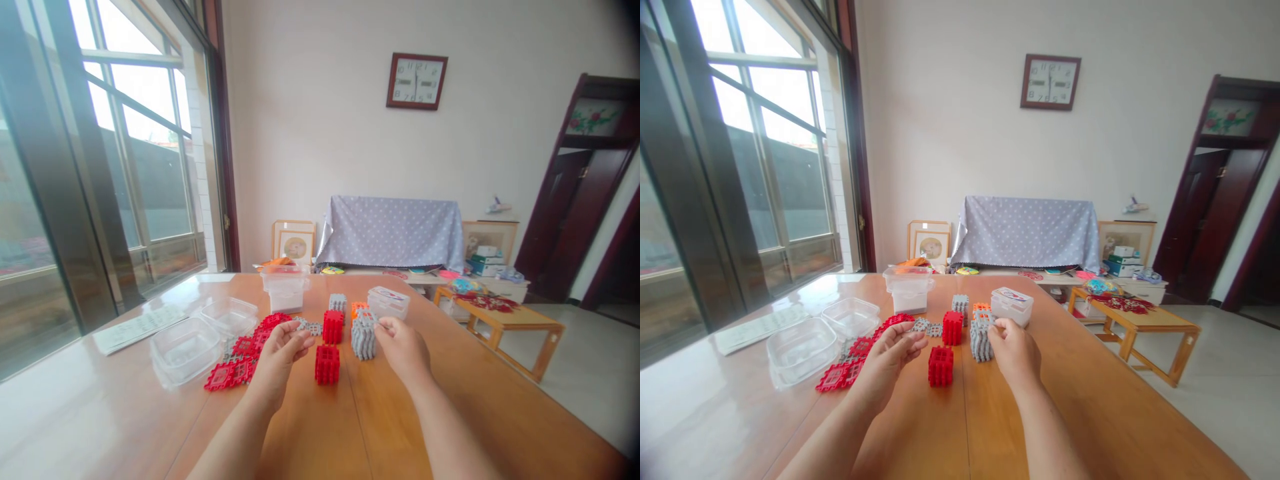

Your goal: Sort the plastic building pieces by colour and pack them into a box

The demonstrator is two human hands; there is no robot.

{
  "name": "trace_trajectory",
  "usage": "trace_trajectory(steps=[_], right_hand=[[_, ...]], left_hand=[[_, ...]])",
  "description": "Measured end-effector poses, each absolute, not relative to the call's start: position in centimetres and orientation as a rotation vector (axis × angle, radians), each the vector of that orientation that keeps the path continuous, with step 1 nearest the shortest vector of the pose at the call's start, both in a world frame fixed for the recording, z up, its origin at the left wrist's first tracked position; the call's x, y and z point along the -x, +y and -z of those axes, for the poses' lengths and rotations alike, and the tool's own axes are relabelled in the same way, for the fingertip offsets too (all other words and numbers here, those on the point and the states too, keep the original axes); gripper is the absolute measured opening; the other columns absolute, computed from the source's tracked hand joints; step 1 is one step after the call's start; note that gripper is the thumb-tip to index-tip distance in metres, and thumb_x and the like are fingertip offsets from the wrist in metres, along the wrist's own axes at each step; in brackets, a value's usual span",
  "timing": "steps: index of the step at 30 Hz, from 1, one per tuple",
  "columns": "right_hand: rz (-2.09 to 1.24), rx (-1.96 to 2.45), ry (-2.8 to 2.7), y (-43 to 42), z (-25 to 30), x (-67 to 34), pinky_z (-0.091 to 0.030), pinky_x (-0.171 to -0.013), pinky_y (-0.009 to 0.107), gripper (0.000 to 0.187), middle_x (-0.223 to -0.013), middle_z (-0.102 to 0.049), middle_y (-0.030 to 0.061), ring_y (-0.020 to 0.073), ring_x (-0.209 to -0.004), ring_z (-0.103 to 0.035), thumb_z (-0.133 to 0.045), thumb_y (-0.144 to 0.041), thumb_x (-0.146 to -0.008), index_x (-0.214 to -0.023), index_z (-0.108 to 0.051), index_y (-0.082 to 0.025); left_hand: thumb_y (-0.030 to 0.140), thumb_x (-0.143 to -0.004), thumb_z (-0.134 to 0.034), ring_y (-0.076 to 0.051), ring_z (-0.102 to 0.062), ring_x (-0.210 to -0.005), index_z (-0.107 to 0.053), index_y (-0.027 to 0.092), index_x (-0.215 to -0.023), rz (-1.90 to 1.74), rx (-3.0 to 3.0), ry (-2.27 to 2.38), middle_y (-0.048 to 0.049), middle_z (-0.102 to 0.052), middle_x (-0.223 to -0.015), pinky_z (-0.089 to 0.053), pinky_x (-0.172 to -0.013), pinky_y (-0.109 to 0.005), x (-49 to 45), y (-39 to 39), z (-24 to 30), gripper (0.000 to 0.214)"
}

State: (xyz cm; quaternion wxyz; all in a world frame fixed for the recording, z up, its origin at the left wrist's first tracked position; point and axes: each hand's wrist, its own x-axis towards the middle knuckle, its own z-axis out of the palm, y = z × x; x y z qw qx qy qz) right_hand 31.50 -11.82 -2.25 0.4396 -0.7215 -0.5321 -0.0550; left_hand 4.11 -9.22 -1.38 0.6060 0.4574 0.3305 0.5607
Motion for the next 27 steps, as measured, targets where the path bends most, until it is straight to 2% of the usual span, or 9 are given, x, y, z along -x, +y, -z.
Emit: trace_trajectory(steps=[6, 15, 27], right_hand=[[0.103, 1.871, -1.352, -11.7, 2.4, -31.2, -0.039, -0.056, 0.027, 0.031, -0.083, -0.076, 0.0036, 0.0244, -0.078, -0.071, -0.056, -0.053, -0.086, -0.097, -0.074, -0.03], [-0.068, 1.998, -1.318, -11.8, 1.7, -31.1, -0.041, -0.066, 0.028, 0.034, -0.1, -0.076, 0.0029, 0.0236, -0.094, -0.069, -0.055, -0.052, -0.085, -0.106, -0.072, -0.032], [-0.032, 1.762, -1.187, -12.3, 1.8, -30.5, -0.037, -0.062, 0.028, 0.031, -0.075, -0.071, 0.0021, 0.0214, -0.072, -0.062, -0.048, -0.045, -0.088, -0.086, -0.071, -0.025]], left_hand=[[0.046, -0.077, -0.077, -0.024, -0.071, -0.098, -0.057, 0.019, -0.115, -1.263, -1.117, 0.822, -0.0102, -0.069, -0.11, -0.048, -0.093, -0.039, -4.2, -9.3, 1.5, 0.051], [0.047, -0.078, -0.076, -0.024, -0.07, -0.098, -0.056, 0.018, -0.114, -1.255, -1.139, 0.85, -0.0105, -0.068, -0.109, -0.047, -0.093, -0.039, -4.1, -9.3, 1.5, 0.051], [0.047, -0.075, -0.076, -0.021, -0.069, -0.091, -0.057, 0.019, -0.108, -1.281, -1.112, 0.933, -0.0075, -0.07, -0.1, -0.047, -0.086, -0.034, -3.6, -8.3, 2.3, 0.047]])
